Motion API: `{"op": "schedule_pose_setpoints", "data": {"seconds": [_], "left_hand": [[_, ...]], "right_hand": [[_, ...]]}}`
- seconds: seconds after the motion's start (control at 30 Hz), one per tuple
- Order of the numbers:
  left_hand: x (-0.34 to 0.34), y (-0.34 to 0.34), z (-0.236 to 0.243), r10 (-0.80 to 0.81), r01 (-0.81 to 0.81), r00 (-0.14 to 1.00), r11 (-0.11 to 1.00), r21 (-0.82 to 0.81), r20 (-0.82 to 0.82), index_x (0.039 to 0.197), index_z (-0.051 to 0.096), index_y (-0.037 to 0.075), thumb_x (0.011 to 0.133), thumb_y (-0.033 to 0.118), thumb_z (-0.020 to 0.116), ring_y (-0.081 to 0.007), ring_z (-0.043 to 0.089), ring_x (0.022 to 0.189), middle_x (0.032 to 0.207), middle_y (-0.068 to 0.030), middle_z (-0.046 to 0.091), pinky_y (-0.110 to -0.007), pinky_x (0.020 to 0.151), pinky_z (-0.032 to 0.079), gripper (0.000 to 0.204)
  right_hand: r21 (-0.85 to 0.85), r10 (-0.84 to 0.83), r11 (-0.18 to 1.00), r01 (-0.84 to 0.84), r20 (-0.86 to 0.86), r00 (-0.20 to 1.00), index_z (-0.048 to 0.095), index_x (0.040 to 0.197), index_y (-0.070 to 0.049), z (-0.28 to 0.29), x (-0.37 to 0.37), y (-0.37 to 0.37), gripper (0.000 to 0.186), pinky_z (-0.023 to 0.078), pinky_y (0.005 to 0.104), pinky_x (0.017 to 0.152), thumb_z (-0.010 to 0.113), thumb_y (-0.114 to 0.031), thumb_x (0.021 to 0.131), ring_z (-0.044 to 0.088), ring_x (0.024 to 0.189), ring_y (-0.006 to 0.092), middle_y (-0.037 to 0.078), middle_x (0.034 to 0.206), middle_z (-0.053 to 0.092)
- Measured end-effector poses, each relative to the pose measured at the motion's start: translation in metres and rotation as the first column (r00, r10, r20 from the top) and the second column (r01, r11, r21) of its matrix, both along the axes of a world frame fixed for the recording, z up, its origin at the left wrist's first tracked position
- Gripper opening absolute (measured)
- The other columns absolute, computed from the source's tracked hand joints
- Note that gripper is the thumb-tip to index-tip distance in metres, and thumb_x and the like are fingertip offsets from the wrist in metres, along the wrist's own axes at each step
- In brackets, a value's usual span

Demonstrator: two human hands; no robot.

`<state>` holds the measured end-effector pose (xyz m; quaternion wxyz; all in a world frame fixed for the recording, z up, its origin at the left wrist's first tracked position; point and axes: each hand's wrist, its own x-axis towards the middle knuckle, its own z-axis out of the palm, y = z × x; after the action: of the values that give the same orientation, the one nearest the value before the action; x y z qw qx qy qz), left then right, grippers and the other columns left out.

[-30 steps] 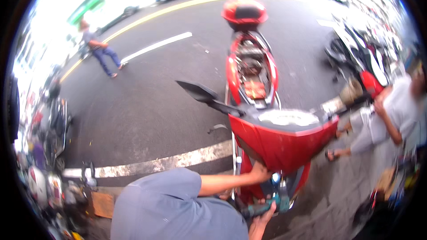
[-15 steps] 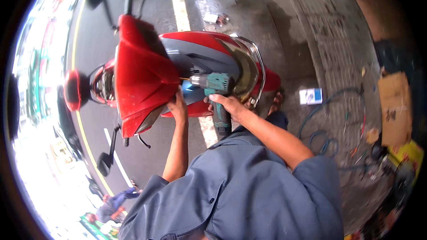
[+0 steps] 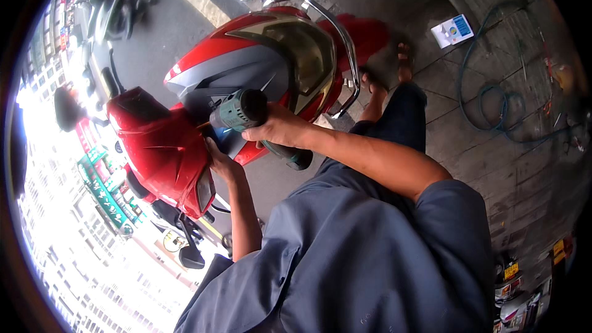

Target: The person unscrews the front panel of a motorcycle using a power drill, retrieves a wrench from a tool bin, and uses the wrench to loosen a mirror mount on the handlebars.

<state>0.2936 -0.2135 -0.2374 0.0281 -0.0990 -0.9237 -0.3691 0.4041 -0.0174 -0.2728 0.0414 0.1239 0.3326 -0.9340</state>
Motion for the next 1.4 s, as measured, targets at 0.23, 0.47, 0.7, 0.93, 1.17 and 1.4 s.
{"op": "schedule_pose_setpoints", "data": {"seconds": [0.23,0.47,0.7,0.93,1.17,1.4], "left_hand": [[0.001,-0.005,0.0,-0.06,0.057,0.998,0.993,-0.103,-0.031,0.121,0.05,-0.011,0.1,0.021,0.039,-0.0231,0.048,0.112,0.124,-0.0176,0.053,-0.034,0.102,0.033,0.04],[0.004,0.005,0.004,-0.036,0.019,0.998,0.959,-0.284,-0.054,0.136,0.039,-0.009,0.102,0.022,0.03,-0.0264,0.041,0.128,0.141,-0.0205,0.041,-0.033,0.108,0.027,0.046],[0.008,0.016,0.005,-0.045,0.028,0.998,0.953,-0.301,-0.052,0.14,0.034,-0.006,0.102,0.021,0.031,-0.0235,0.041,0.125,0.141,-0.0166,0.041,-0.031,0.107,0.027,0.047],[0.017,0.032,0.006,0.112,-0.112,0.994,0.993,0.025,0.012,0.126,0.044,-0.009,0.098,0.025,0.046,-0.0204,0.043,0.113,0.126,-0.0141,0.047,-0.031,0.103,0.028,0.044],[0.053,0.086,0.021,0.068,-0.258,0.947,0.744,0.616,0.315,0.14,0.031,0.0,0.098,0.035,0.048,-0.0259,0.041,0.124,0.138,-0.016,0.04,-0.042,0.104,0.034,0.057],[0.078,0.2,0.009,-0.266,-0.54,0.671,0.463,0.703,0.692,0.122,0.05,0.005,0.095,0.016,0.053,-0.0232,0.055,0.108,0.113,-0.0107,0.058,-0.039,0.1,0.042,0.029]], "right_hand": [[0.048,-0.016,0.999,0.017,-0.035,0.999,0.06,0.102,0.001,-0.016,0.002,-0.004,0.031,0.05,0.0284,0.067,0.068,-0.018,0.079,0.06,0.068,0.0128,0.006,0.082,0.064],[-0.057,-0.026,0.998,0.024,-0.026,0.999,0.059,0.108,0.0,-0.023,0.014,0.004,0.034,0.051,0.028,0.067,0.067,-0.016,0.079,0.06,0.071,0.0134,0.006,0.09,0.063],[-0.142,-0.031,0.989,0.028,-0.022,0.999,0.058,0.11,0.0,-0.022,0.029,0.032,0.036,0.051,0.0286,0.067,0.067,-0.016,0.079,0.06,0.071,0.013,0.007,0.089,0.063],[-0.211,-0.005,0.978,0.007,0.009,1.0,0.06,0.108,-0.002,-0.01,0.049,0.076,0.035,0.05,0.0291,0.065,0.067,-0.016,0.078,0.061,0.068,0.014,0.006,0.087,0.064],[-0.148,0.075,0.987,-0.068,0.046,0.996,0.056,0.116,-0.001,0.006,0.105,0.156,0.046,0.054,0.0301,0.066,0.069,-0.016,0.075,0.064,0.073,0.0166,0.011,0.094,0.065],[-0.045,0.164,0.986,-0.159,0.137,0.977,0.054,0.118,-0.002,0.017,0.155,0.253,0.049,0.054,0.0301,0.067,0.07,-0.017,0.075,0.063,0.072,0.0163,0.009,0.091,0.066]]}}
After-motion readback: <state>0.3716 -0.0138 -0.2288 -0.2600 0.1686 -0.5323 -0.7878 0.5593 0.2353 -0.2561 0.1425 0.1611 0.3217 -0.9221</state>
